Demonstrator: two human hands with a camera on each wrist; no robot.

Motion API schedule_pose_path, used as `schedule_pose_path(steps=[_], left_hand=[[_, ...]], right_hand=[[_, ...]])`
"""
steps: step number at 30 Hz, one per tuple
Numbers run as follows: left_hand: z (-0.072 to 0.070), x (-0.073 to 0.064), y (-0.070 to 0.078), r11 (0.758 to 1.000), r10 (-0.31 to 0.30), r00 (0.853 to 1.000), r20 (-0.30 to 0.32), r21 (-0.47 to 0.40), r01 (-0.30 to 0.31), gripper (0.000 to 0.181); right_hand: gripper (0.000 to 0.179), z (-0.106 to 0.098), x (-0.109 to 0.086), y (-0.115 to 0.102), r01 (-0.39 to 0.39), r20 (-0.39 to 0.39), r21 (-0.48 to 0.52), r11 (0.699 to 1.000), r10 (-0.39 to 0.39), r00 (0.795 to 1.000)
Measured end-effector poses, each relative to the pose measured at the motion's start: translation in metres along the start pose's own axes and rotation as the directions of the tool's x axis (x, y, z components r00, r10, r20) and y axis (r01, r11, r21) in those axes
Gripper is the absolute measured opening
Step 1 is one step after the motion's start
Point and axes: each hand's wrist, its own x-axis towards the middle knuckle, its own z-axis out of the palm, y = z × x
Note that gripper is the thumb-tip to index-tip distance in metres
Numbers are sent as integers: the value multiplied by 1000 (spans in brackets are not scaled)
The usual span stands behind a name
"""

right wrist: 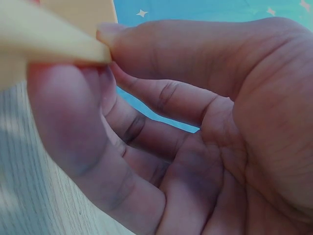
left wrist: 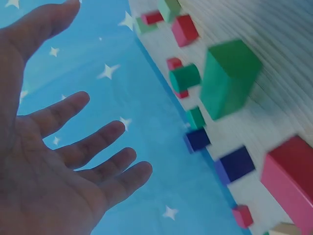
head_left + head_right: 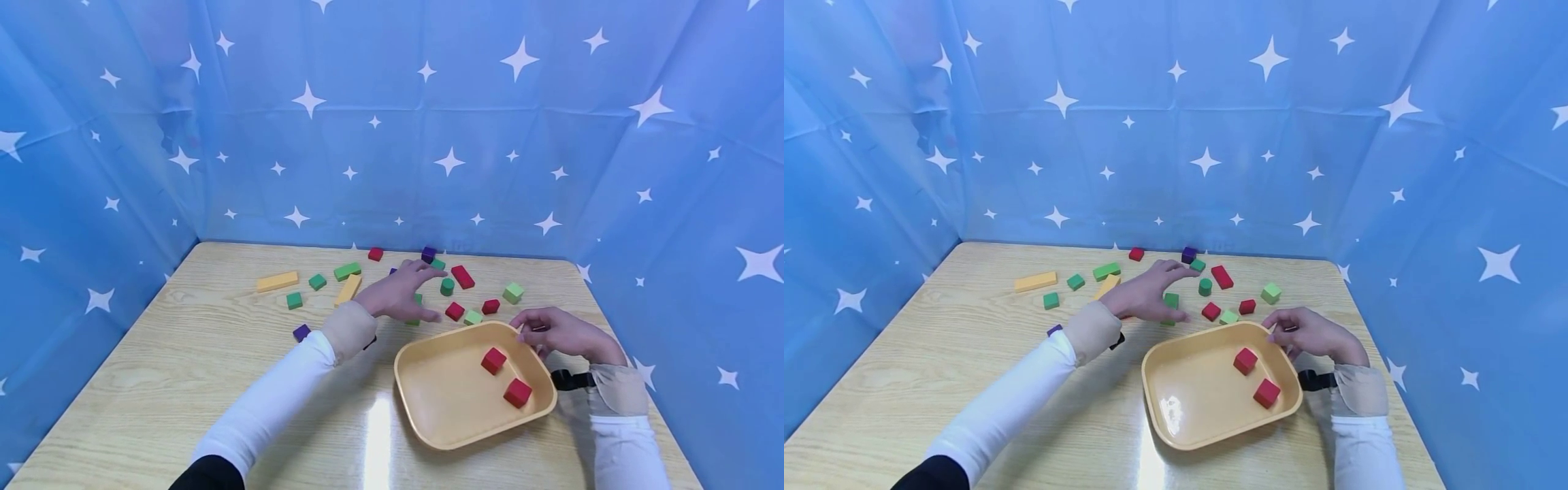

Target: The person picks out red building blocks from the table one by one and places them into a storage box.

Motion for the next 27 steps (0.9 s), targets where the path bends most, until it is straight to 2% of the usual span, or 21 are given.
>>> schedule_pose_path(steps=[10,14,22,27], left_hand=[[5,-4,-35,999,-39,999,-28,30,40,85],[9,-6,-46,997,-75,997,-24,33,76,85],[12,-11,-59,987,-154,988,11,50,153,83],[16,-12,-67,983,-179,983,41,53,176,83]], right_hand=[[33,1,0,-1,-11,-8,-3,1000,11,1000],[32,1,0,-2,-6,-9,-12,1000,6,1000],[31,1,-1,1,-2,-9,-11,1000,2,1000],[31,0,-1,1,-3,-8,-11,1000,3,1000]])
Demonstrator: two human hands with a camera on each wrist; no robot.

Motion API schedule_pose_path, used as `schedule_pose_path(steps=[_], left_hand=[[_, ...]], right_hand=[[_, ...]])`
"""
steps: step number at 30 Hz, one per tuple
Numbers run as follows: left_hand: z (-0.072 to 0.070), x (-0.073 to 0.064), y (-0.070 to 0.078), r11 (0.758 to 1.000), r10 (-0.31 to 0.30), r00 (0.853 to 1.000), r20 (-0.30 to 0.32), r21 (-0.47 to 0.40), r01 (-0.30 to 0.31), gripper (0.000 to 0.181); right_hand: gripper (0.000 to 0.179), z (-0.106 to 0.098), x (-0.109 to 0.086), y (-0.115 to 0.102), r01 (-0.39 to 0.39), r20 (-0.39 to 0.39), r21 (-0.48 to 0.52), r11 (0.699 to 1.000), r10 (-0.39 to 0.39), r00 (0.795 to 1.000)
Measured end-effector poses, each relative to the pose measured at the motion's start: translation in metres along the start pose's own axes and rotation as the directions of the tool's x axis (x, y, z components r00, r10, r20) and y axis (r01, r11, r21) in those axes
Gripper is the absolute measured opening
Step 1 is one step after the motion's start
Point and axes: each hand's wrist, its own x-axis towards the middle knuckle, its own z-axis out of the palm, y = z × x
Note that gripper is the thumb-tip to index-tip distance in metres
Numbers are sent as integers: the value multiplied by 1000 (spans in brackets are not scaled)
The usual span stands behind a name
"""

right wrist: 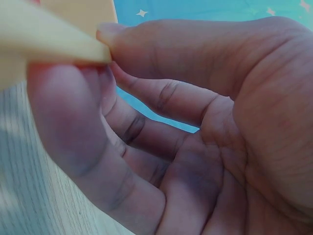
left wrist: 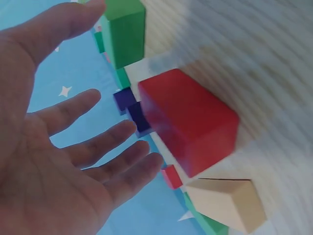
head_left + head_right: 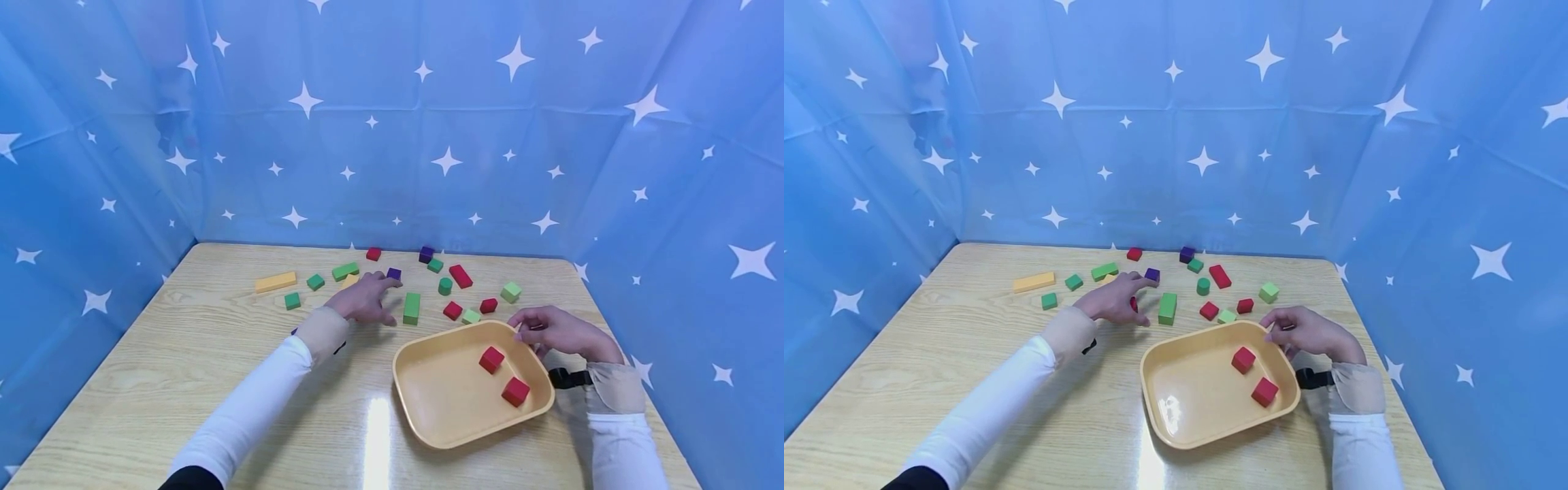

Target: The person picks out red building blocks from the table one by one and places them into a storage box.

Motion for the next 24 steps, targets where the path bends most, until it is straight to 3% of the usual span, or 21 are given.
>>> schedule_pose_path(steps=[12,24], left_hand=[[10,0,-11,999,-13,998,54,31,11,79],[10,5,-12,994,26,999,45,103,-30,46]], right_hand=[[32,0,-1,-3,-7,-4,1,1000,7,1000],[32,-1,-1,-3,0,-5,-7,1000,0,1000]])
